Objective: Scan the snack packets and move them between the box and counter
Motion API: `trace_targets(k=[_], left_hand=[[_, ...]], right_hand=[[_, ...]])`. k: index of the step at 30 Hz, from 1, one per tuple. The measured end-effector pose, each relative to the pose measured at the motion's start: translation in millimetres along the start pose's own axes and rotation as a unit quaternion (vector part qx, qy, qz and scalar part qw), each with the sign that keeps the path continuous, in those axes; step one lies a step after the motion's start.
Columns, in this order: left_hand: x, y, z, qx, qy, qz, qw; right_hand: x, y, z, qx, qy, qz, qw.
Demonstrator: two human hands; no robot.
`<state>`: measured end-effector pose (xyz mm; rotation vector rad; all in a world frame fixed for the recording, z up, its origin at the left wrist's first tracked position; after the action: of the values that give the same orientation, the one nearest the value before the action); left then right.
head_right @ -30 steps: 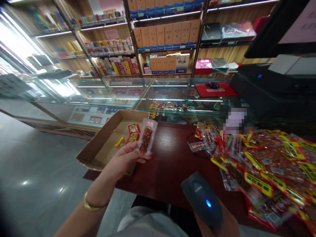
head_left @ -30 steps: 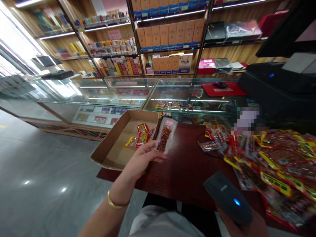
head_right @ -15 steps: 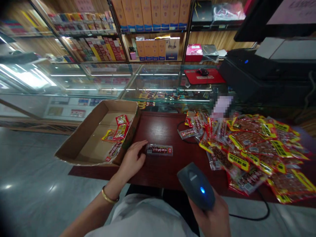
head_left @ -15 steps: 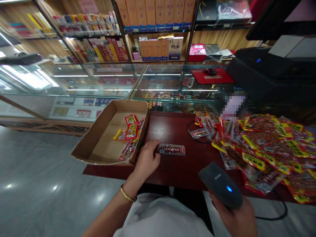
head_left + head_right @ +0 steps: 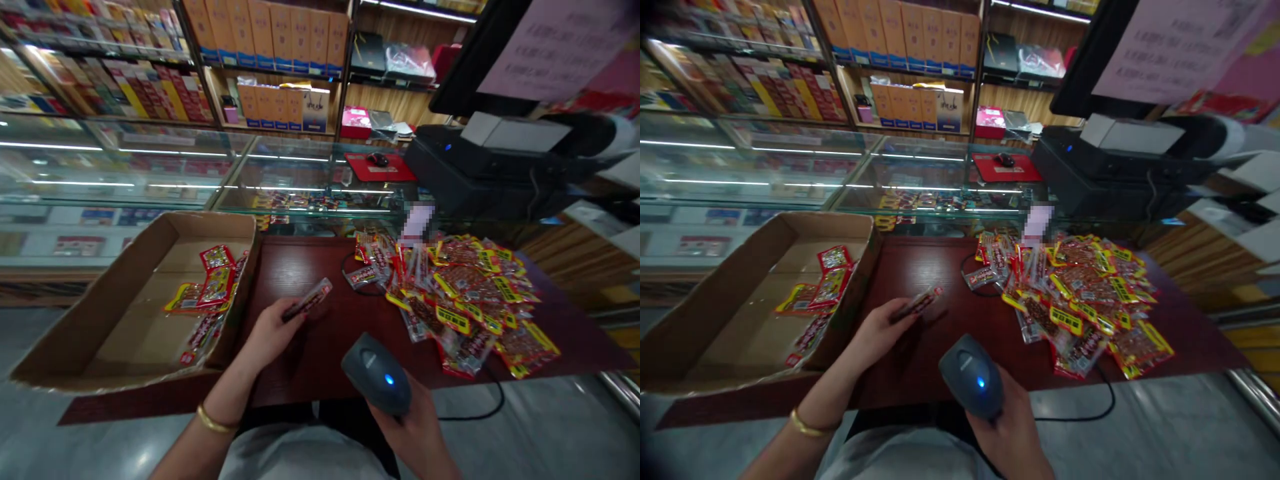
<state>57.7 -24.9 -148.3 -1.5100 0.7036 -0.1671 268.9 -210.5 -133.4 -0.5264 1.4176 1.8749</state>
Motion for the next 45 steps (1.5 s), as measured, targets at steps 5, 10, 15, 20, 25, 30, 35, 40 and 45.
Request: trace_targets(k=[5,10,15,20,25,30,35,40,45], left_hand=[[15,12,12,-0.099,0.055,-0.300,0.947],[18,16,12,-0.113,0.052,-0.325,0.937],[16,18,12,-0.106,0.052,-0.346,0.931],[16,19,13,-0.108,0.068,-0.347,0.929],[16,24,16,-0.113,0.067,-0.349,0.928],[18,31,19,-0.143,0.054,-0.334,0.930],[18,29,19,-0.126,0.045,-0.339,0.931],[16,20,13,-0.105,0.047,-0.334,0.936],[30,2,13,-0.031,0.083,-0.202,0.975]], right_hand=[[5,6,7,0.036,0.041,0.027,0.998],[8,3,4,0.037,0.071,0.036,0.996],[7,0,3,0.035,0.073,0.034,0.996],[-2,-2,1,0.001,0.089,-0.004,0.996],[-10,-2,-1,0.002,0.119,-0.023,0.993],[-11,3,0,0.029,0.124,-0.008,0.992],[-9,2,4,0.028,0.128,0.001,0.991],[-11,8,5,0.070,0.113,0.057,0.990],[-20,9,-5,0.090,0.092,0.110,0.986]])
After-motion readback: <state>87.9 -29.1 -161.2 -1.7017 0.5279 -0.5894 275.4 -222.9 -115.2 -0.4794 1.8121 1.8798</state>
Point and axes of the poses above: each hand's wrist, its own z-axis towards the middle knuckle, its own x-axis out of the palm, y = z × x, the point moved 3 cm from there along z, towards the middle knuckle, and after that the axes turned 7 degrees about y, right-handed, at the moved point
